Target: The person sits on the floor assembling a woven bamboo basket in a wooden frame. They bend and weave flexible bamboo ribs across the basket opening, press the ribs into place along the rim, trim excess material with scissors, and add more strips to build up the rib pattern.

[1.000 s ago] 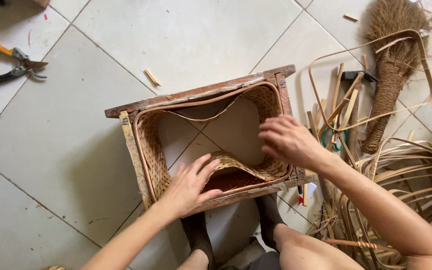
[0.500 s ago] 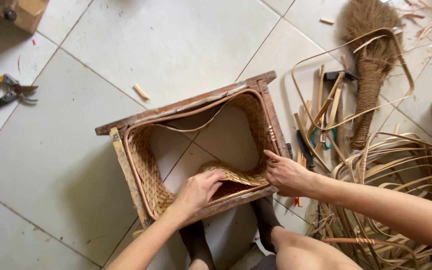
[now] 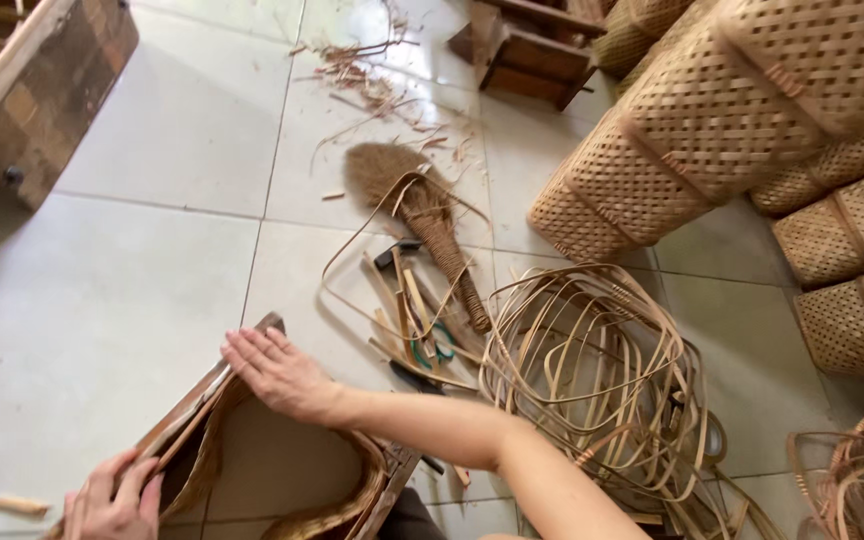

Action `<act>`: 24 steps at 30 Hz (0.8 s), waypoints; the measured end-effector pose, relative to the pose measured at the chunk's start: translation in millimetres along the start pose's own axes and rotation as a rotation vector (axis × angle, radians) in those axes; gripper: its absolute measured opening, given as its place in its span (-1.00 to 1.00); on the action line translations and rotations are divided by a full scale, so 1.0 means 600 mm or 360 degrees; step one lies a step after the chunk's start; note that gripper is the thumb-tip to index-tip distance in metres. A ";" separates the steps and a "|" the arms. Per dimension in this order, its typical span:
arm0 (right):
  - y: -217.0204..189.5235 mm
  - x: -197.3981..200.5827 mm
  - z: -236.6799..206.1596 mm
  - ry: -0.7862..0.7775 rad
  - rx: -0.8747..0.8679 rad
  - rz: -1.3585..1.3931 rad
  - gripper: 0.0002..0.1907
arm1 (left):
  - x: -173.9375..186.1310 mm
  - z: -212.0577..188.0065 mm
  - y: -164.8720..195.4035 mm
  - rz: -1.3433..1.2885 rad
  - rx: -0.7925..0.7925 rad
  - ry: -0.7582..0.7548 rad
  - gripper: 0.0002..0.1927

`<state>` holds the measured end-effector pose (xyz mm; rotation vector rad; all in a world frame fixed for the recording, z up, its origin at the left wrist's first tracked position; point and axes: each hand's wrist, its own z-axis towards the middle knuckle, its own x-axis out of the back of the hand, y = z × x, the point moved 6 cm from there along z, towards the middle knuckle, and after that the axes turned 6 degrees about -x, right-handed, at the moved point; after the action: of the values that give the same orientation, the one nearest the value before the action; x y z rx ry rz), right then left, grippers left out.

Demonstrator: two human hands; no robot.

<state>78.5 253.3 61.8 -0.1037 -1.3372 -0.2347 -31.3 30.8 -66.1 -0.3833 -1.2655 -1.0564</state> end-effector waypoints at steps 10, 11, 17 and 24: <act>0.005 -0.084 0.013 -0.0064 -0.0005 0.0096 -0.24 | 0.052 0.029 0.046 -0.0175 0.0013 0.0012 -0.82; 0.007 -0.111 0.014 -0.0241 -0.0016 -0.0013 -0.20 | 0.058 0.040 0.053 -0.0143 -0.0012 -0.0007 -0.82; 0.018 -0.172 0.016 -0.0421 -0.0007 -0.0067 -0.16 | 0.052 0.064 0.052 -0.0127 0.0065 -0.0178 -0.80; -0.113 -0.129 -0.056 -0.0376 0.0417 0.0954 -0.61 | -0.002 0.042 0.025 0.0408 -0.0147 -0.0314 0.21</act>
<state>78.4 188.7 -24.9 -0.3109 -1.4966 0.4705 -34.1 57.7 -54.9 -0.7153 -1.3041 -0.8753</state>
